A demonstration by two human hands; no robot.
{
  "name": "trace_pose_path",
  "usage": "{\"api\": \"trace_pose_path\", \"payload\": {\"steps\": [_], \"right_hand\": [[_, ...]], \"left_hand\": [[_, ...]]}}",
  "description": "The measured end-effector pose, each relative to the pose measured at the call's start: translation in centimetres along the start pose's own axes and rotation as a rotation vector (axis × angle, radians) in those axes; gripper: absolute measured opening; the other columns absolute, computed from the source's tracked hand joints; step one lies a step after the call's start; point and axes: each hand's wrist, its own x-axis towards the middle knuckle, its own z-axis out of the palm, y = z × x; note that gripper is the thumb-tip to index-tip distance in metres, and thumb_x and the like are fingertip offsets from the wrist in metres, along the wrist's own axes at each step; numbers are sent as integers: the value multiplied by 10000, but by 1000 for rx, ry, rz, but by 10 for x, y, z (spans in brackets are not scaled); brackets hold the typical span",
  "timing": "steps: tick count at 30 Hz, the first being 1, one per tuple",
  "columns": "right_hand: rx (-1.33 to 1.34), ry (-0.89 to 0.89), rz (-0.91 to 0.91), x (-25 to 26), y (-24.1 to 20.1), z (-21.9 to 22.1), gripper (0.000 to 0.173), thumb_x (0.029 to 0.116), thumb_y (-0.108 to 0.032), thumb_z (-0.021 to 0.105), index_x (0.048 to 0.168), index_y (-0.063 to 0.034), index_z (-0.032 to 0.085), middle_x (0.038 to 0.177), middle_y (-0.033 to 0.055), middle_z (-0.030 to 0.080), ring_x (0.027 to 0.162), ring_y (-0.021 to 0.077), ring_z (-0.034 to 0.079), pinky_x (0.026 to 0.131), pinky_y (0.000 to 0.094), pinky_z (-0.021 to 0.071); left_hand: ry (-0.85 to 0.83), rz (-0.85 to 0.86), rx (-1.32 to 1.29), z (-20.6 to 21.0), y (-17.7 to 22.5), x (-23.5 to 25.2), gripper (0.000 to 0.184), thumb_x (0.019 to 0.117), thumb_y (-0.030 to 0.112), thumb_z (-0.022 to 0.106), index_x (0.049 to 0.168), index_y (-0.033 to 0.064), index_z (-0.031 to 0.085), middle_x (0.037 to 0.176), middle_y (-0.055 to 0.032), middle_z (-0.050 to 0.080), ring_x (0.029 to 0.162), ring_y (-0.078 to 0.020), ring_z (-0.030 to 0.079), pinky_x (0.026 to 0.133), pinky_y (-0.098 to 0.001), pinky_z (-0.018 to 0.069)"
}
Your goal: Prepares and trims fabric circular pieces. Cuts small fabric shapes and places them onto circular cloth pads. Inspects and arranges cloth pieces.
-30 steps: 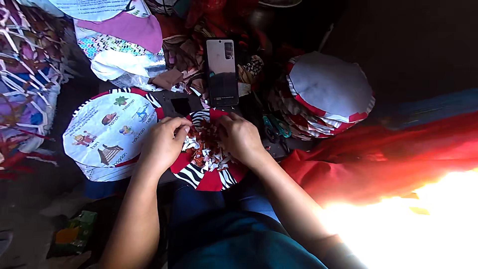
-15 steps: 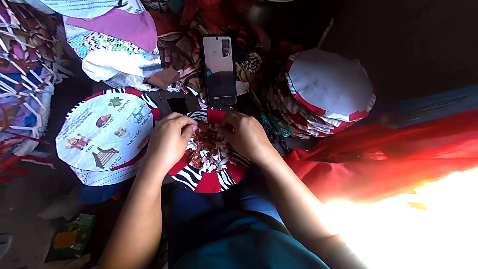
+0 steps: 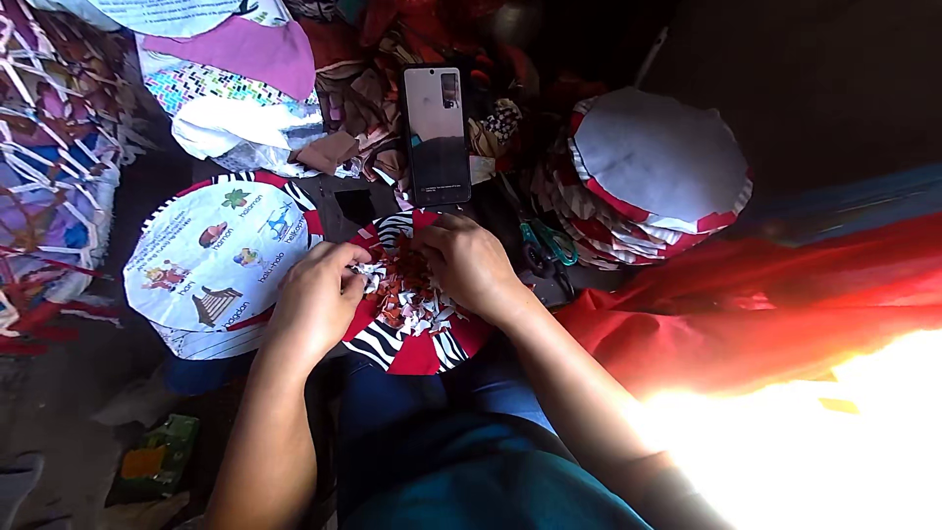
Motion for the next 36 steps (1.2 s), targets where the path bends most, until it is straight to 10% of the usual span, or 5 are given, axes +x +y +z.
{"api": "trace_pose_path", "payload": {"steps": [5,12,21,29,36], "right_hand": [[-55,-151,-186,-2,3,8,311,808,17,717,1044,-167,803,1203,73,691,1128,334,599,883,550,464],[-57,-22,-165,-26,5,0,227,864,5,647,1028,-78,779,1074,92,731,1059,310,655,836,519,491],[-90,76,-211,-73,11,6,283,924,-39,550,1108,-68,762,1232,88,716,1242,276,625,1026,497,475],[-107,172,-115,-80,17,4,308,898,-62,559,1130,-68,760,1231,142,693,1198,356,616,935,515,497],[-73,57,-69,-56,17,9,378,910,-109,551,1241,-15,708,1293,130,678,1229,343,602,949,549,478]], "left_hand": [[10,84,42,4,-1,1,269,974,-66,565,1036,72,787,1175,-168,682,1089,-362,651,918,-589,510],[74,179,61,9,3,-13,325,949,-64,539,1051,110,794,1202,-164,668,1164,-399,593,968,-603,465],[96,204,84,23,0,-33,280,956,-1,537,1022,106,787,1231,-139,674,1226,-398,574,972,-610,462],[97,344,52,47,18,-34,342,1011,316,539,1183,101,744,1354,-157,620,1357,-397,494,1075,-585,406],[67,314,35,31,25,7,253,1032,91,533,1190,22,719,1281,-179,663,1212,-398,606,1028,-597,456]]}}
